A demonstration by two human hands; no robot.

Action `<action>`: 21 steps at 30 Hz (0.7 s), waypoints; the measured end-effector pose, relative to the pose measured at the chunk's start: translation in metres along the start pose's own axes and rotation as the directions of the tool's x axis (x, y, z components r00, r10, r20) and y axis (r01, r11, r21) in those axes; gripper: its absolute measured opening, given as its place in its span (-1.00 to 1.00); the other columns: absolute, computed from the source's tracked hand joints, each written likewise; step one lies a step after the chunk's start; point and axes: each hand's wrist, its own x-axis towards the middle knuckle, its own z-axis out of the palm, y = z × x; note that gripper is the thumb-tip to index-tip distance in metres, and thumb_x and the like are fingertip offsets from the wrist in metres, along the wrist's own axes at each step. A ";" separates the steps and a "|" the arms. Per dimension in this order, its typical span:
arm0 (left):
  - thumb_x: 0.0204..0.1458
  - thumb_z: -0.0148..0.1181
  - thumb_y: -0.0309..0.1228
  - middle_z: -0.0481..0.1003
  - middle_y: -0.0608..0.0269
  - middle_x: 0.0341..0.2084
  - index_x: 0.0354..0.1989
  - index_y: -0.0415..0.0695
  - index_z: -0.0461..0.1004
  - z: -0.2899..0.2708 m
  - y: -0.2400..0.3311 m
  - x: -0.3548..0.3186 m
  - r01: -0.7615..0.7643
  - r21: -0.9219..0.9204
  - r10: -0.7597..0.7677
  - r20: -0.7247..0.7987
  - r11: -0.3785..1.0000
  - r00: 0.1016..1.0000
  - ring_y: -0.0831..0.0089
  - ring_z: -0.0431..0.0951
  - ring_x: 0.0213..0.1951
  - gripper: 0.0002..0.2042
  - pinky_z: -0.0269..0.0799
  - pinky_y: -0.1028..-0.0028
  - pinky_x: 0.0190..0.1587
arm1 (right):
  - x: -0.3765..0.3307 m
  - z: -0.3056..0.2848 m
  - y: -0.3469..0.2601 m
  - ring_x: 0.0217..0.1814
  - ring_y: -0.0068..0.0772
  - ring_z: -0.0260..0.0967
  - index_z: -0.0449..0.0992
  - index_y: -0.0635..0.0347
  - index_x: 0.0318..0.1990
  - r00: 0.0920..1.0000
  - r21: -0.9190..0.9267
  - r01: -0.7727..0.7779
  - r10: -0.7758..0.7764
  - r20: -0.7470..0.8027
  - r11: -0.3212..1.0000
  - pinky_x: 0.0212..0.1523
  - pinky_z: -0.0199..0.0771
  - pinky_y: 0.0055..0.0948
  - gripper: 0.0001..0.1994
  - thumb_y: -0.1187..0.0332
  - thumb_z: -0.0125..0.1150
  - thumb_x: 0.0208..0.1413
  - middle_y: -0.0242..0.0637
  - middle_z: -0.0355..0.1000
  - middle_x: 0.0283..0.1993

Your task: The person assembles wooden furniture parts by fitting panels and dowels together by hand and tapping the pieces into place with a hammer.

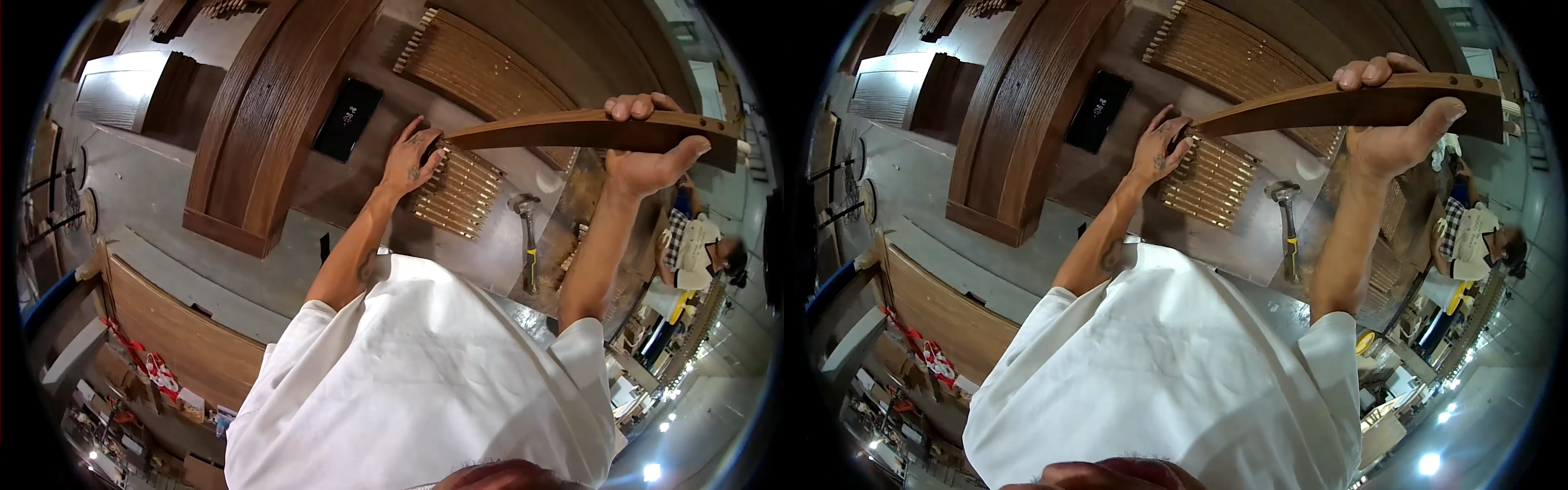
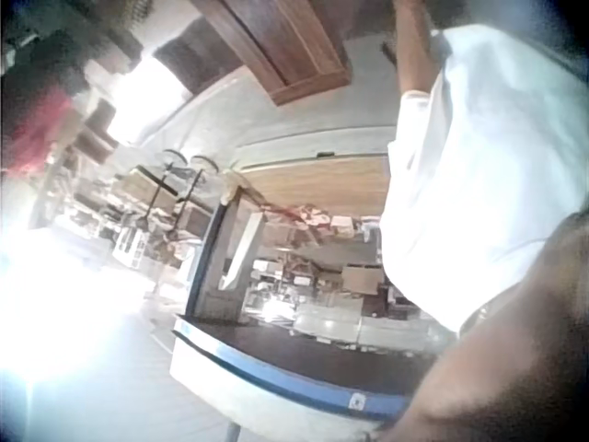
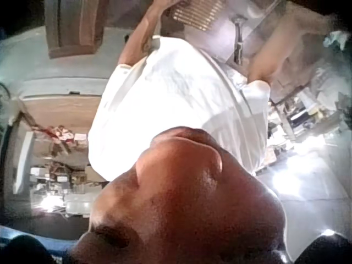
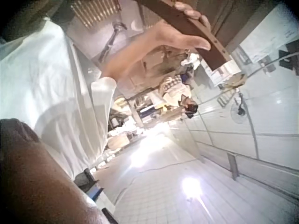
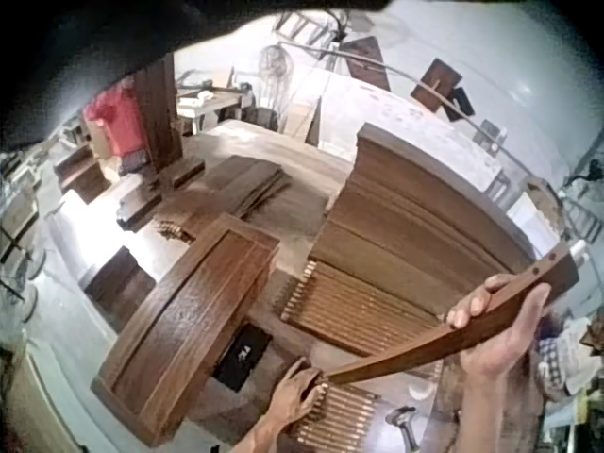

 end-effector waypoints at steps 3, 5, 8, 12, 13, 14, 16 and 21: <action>0.08 0.09 -0.20 0.45 0.01 -0.04 0.02 -0.21 0.39 0.001 0.001 0.000 0.035 -0.018 -0.034 0.027 0.999 0.999 0.00 0.20 0.23 -0.59 0.09 0.18 0.26 | -0.003 0.006 0.002 -0.48 -0.20 0.34 0.43 0.31 -0.22 1.000 -0.009 0.010 -0.010 0.017 1.000 -0.37 0.39 -0.18 -0.19 -0.44 -0.17 -0.01 -0.22 0.33 -0.50; 0.09 0.08 -0.18 0.44 0.01 -0.03 0.02 -0.22 0.39 0.002 0.003 0.003 0.031 -0.042 -0.029 0.034 0.999 0.999 0.00 0.20 0.23 -0.59 0.09 0.17 0.26 | -0.004 0.011 0.000 -0.49 -0.21 0.34 0.43 0.30 -0.21 0.999 -0.011 0.014 -0.014 0.033 1.000 -0.37 0.39 -0.18 -0.20 -0.44 -0.17 0.00 -0.21 0.33 -0.50; 0.10 0.05 -0.16 0.44 0.00 -0.03 0.02 -0.22 0.39 -0.002 0.000 -0.001 0.042 -0.040 -0.040 0.045 0.998 0.998 0.00 0.19 0.23 -0.58 0.09 0.18 0.27 | -0.008 0.024 0.008 -0.50 -0.22 0.34 0.43 0.30 -0.21 0.996 -0.018 0.027 -0.025 0.086 0.999 -0.38 0.39 -0.19 -0.23 -0.40 -0.12 0.01 -0.20 0.33 -0.51; 0.11 0.03 -0.16 0.44 -0.01 -0.02 0.02 -0.22 0.39 -0.001 -0.002 0.001 0.025 -0.049 -0.022 0.062 0.998 0.998 0.01 0.19 0.24 -0.58 0.08 0.19 0.28 | -0.022 0.035 0.013 -0.56 -0.24 0.32 0.43 0.29 -0.22 0.983 0.069 0.072 -0.082 0.161 0.995 -0.47 0.39 -0.24 -0.31 -0.32 0.00 0.02 -0.20 0.33 -0.52; 0.11 0.03 -0.16 0.44 -0.01 -0.02 0.02 -0.22 0.39 -0.002 -0.003 0.002 0.028 -0.041 -0.026 0.050 0.999 0.998 0.01 0.19 0.24 -0.58 0.08 0.19 0.28 | -0.026 0.035 0.017 -0.57 -0.24 0.32 0.43 0.29 -0.23 0.964 0.150 0.099 -0.132 0.231 0.984 -0.49 0.39 -0.26 -0.33 -0.30 0.03 0.02 -0.19 0.33 -0.53; 0.09 0.06 -0.21 0.44 -0.04 -0.04 0.01 -0.26 0.38 0.000 -0.001 0.003 0.026 -0.055 -0.023 0.046 0.998 0.999 0.01 0.22 0.21 -0.59 0.08 0.20 0.28 | -0.029 0.039 0.018 -0.59 -0.27 0.32 0.43 0.28 -0.24 0.964 0.139 0.119 -0.148 0.222 0.983 -0.52 0.39 -0.28 -0.37 -0.25 0.11 0.00 -0.19 0.34 -0.53; 0.06 0.10 -0.26 0.41 -0.10 -0.01 0.03 -0.29 0.35 0.000 -0.003 -0.001 0.019 -0.073 -0.013 0.078 0.997 0.997 -0.01 0.20 0.22 -0.57 0.11 0.22 0.26 | -0.029 0.054 0.018 -0.58 -0.27 0.33 0.43 0.28 -0.24 0.981 0.074 0.100 -0.111 0.158 0.992 -0.51 0.40 -0.27 -0.39 -0.22 0.15 0.00 -0.18 0.35 -0.53; 0.06 0.11 -0.27 0.38 -0.17 -0.02 0.05 -0.32 0.31 -0.011 -0.001 -0.006 0.003 -0.140 0.002 0.032 0.990 0.999 -0.06 0.21 0.20 -0.55 0.17 0.18 0.22 | -0.042 0.063 0.014 -0.52 -0.28 0.37 0.42 0.31 -0.30 0.988 -0.023 0.101 -0.098 0.120 0.995 -0.44 0.45 -0.27 -0.44 -0.14 0.23 -0.01 -0.19 0.37 -0.52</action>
